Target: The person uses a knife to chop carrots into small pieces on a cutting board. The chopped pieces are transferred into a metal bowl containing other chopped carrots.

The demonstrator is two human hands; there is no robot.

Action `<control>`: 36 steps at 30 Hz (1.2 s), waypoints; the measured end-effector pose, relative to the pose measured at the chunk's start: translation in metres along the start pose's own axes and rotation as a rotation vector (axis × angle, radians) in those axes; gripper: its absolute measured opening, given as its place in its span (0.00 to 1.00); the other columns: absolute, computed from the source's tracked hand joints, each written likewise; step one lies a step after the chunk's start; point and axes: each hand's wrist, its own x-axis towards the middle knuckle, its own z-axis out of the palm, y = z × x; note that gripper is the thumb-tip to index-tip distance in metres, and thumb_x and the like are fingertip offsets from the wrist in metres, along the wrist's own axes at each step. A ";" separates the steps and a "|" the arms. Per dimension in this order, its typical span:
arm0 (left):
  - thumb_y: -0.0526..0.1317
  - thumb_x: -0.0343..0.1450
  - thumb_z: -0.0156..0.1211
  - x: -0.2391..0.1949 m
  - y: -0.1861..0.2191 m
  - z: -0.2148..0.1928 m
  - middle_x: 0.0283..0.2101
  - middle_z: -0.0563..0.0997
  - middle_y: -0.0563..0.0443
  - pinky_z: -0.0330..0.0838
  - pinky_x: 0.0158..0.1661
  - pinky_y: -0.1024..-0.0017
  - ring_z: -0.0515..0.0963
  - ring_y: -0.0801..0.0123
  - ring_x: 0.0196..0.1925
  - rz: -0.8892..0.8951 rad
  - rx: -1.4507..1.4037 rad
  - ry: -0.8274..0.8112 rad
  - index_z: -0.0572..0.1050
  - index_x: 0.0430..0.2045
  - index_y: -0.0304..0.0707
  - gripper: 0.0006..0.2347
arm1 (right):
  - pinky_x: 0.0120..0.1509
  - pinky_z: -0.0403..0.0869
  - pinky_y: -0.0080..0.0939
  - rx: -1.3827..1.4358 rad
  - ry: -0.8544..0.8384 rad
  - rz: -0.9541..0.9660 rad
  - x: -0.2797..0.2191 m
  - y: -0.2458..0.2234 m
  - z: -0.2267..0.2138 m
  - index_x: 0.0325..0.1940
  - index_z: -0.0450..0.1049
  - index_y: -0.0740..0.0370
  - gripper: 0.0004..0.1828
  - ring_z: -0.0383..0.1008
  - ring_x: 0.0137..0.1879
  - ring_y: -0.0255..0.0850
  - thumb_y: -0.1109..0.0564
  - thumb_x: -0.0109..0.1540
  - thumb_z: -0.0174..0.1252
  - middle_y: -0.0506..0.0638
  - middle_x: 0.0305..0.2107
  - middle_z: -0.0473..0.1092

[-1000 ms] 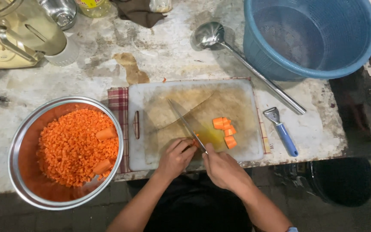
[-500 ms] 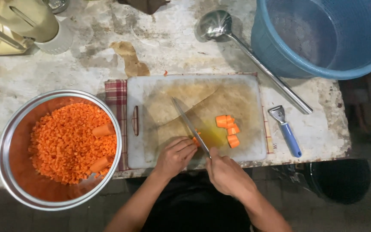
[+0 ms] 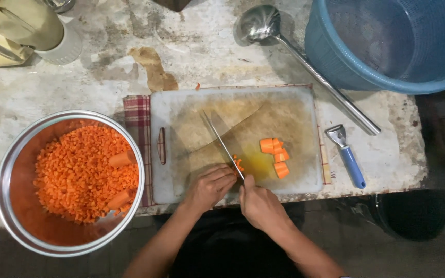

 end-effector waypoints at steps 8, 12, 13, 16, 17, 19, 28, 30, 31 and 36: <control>0.29 0.66 0.66 0.003 0.015 -0.003 0.34 0.84 0.49 0.81 0.43 0.68 0.84 0.61 0.39 -0.108 0.101 0.047 0.81 0.29 0.35 0.03 | 0.38 0.74 0.62 -0.030 -0.139 0.001 -0.011 -0.028 -0.057 0.51 0.58 0.61 0.21 0.77 0.38 0.66 0.44 0.67 0.29 0.67 0.29 0.74; 0.27 0.66 0.65 0.002 0.016 -0.002 0.35 0.84 0.47 0.80 0.43 0.67 0.83 0.60 0.39 -0.108 0.110 0.046 0.82 0.31 0.34 0.04 | 0.38 0.73 0.62 0.003 -0.184 0.032 -0.025 -0.043 -0.074 0.50 0.60 0.62 0.22 0.77 0.39 0.66 0.44 0.67 0.30 0.69 0.31 0.74; 0.27 0.66 0.65 0.000 0.014 0.000 0.35 0.84 0.47 0.80 0.43 0.67 0.83 0.60 0.39 -0.106 0.107 0.051 0.82 0.31 0.34 0.04 | 0.38 0.73 0.62 -0.002 -0.182 0.035 -0.029 -0.043 -0.072 0.50 0.60 0.62 0.22 0.77 0.39 0.66 0.44 0.67 0.30 0.69 0.31 0.74; 0.30 0.67 0.65 -0.005 0.010 0.002 0.36 0.83 0.51 0.80 0.45 0.70 0.83 0.65 0.40 -0.122 0.141 0.039 0.82 0.33 0.35 0.04 | 0.31 0.74 0.55 0.002 -0.111 -0.031 -0.033 -0.038 -0.062 0.47 0.62 0.68 0.18 0.77 0.31 0.61 0.51 0.67 0.33 0.69 0.24 0.73; 0.30 0.67 0.65 -0.003 0.010 0.002 0.36 0.83 0.50 0.80 0.44 0.69 0.83 0.64 0.40 -0.120 0.120 0.052 0.81 0.32 0.34 0.04 | 0.30 0.74 0.54 -0.016 -0.085 -0.042 -0.030 -0.033 -0.057 0.46 0.62 0.67 0.17 0.77 0.29 0.59 0.52 0.68 0.34 0.68 0.22 0.73; 0.30 0.67 0.65 -0.003 0.011 0.002 0.35 0.83 0.49 0.80 0.44 0.69 0.83 0.63 0.39 -0.121 0.094 0.055 0.81 0.32 0.33 0.03 | 0.30 0.75 0.52 -0.027 -0.063 -0.046 -0.030 -0.032 -0.054 0.45 0.63 0.67 0.16 0.77 0.28 0.57 0.52 0.68 0.34 0.68 0.21 0.72; 0.30 0.68 0.64 -0.004 0.008 0.006 0.34 0.82 0.48 0.80 0.43 0.68 0.83 0.61 0.38 -0.120 0.091 0.065 0.81 0.30 0.33 0.01 | 0.29 0.75 0.52 -0.038 -0.032 -0.018 -0.023 -0.031 -0.037 0.44 0.62 0.65 0.15 0.77 0.28 0.61 0.53 0.68 0.34 0.67 0.21 0.72; 0.32 0.68 0.65 -0.004 0.007 0.005 0.34 0.82 0.54 0.80 0.44 0.72 0.83 0.66 0.38 -0.136 0.133 0.038 0.82 0.31 0.38 0.02 | 0.30 0.76 0.53 -0.056 -0.009 -0.014 -0.016 -0.028 -0.025 0.44 0.61 0.62 0.15 0.78 0.29 0.59 0.50 0.68 0.32 0.65 0.21 0.73; 0.32 0.68 0.65 -0.004 0.006 0.005 0.34 0.82 0.54 0.80 0.44 0.72 0.83 0.66 0.38 -0.134 0.134 0.036 0.82 0.31 0.38 0.02 | 0.30 0.76 0.53 -0.053 -0.008 -0.014 -0.013 -0.027 -0.022 0.44 0.61 0.62 0.15 0.78 0.29 0.59 0.50 0.68 0.32 0.65 0.21 0.73; 0.32 0.68 0.65 -0.005 0.005 0.006 0.34 0.82 0.54 0.80 0.43 0.71 0.83 0.66 0.38 -0.102 0.133 0.060 0.82 0.31 0.39 0.03 | 0.37 0.77 0.59 -0.094 0.021 -0.016 -0.009 -0.030 -0.021 0.45 0.58 0.62 0.15 0.78 0.34 0.65 0.49 0.68 0.31 0.67 0.25 0.73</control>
